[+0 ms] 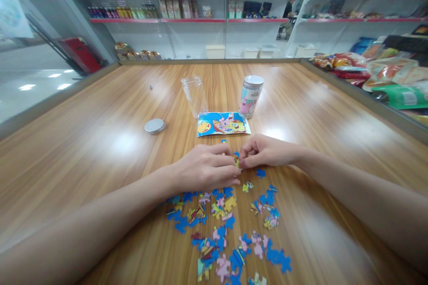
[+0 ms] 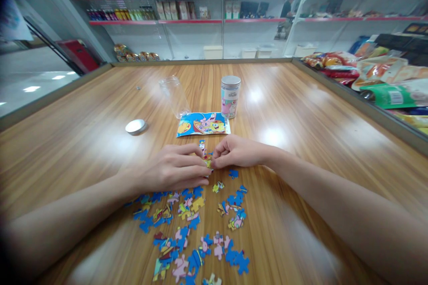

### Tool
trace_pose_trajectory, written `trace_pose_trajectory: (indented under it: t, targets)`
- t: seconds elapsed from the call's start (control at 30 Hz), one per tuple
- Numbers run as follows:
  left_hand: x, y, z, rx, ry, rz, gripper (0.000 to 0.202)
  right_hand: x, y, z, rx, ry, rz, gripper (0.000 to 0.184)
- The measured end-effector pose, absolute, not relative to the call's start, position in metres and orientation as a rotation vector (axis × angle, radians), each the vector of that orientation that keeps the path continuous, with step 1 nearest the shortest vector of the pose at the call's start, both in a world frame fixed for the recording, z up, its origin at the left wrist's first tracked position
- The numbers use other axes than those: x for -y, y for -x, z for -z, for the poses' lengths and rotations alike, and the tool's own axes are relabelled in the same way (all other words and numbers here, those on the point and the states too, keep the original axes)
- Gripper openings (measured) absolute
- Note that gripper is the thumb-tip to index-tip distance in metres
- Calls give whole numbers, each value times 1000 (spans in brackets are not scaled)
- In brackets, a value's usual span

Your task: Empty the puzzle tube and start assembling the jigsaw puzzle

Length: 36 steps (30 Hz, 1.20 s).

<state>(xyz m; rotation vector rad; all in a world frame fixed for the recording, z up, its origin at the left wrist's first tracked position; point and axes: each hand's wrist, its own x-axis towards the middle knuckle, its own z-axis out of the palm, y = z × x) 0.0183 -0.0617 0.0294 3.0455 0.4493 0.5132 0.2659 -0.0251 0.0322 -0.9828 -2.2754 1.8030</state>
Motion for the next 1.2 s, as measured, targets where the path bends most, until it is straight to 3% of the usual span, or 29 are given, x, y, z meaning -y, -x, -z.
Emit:
trace_pose_trajectory:
  t: [0.2, 0.47, 1.2]
  targets:
    - [50, -10, -24, -440, -2752, -546, 12, 30, -258, -41, 2482, 1063, -1631, 22]
    - [47, -10, -22, -414, -2721, -480, 12, 35, -252, -44, 2549, 1193, -1496, 28]
    - [43, -11, -16, -318, -2761, -573, 13, 43, -243, -45, 2566, 1486, -1252, 19]
